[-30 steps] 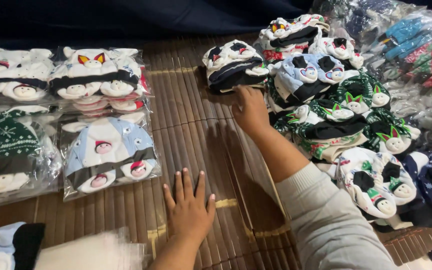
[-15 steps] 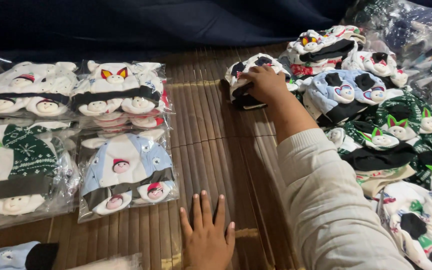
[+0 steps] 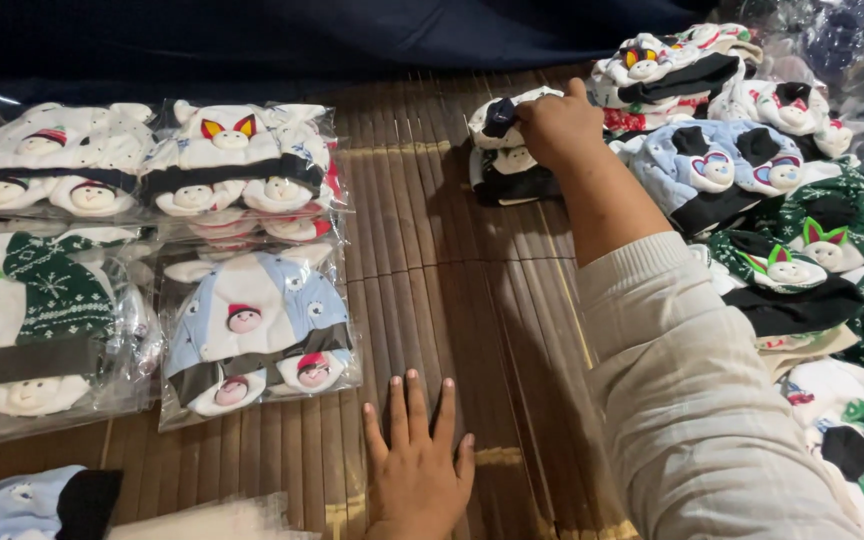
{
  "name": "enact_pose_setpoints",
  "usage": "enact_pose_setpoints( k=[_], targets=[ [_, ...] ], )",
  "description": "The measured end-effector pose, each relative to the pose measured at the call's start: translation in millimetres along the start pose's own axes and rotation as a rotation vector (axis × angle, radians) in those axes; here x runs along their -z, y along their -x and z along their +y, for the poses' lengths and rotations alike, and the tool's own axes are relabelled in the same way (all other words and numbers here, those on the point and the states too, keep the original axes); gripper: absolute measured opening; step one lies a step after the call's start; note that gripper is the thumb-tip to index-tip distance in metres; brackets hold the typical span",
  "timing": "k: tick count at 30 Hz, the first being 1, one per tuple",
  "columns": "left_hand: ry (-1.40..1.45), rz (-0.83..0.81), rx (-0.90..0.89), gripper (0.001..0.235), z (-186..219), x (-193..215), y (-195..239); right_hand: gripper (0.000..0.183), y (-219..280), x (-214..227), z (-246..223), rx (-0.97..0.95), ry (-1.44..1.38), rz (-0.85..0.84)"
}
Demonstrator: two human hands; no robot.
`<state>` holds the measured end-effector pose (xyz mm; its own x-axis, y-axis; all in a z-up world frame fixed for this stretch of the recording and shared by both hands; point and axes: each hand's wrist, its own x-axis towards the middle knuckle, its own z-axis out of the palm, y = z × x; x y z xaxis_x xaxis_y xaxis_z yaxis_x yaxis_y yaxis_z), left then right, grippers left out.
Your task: Packaging baby hats and socks into clear plastic bags.
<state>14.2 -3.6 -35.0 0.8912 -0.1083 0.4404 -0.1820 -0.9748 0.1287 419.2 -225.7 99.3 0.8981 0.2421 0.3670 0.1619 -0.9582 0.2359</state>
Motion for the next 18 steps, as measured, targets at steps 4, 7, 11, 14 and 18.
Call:
enact_pose_setpoints(
  k=[4, 7, 11, 14, 18],
  targets=[
    [0.041, -0.014, -0.004, 0.078, -1, 3, -2, 0.019, -11, -13, 9, 0.209, -0.165, 0.170],
    [0.036, -0.021, -0.007, 0.078, -1, 4, -2, 0.018, -19, -15, 13, 0.162, -0.383, 0.149],
    [0.061, -0.018, 0.002, 0.074, 1, 3, -2, 0.013, -12, 4, 14, -0.056, -0.714, 0.219],
    [0.034, -0.020, -0.005, 0.075, -1, -1, 0, 0.008, -6, 20, 12, -0.086, -0.708, 0.443],
    [0.053, -0.015, 0.004, 0.075, 1, 4, -2, 0.010, 1, 59, -4, 0.017, -0.661, 0.745]
  ],
)
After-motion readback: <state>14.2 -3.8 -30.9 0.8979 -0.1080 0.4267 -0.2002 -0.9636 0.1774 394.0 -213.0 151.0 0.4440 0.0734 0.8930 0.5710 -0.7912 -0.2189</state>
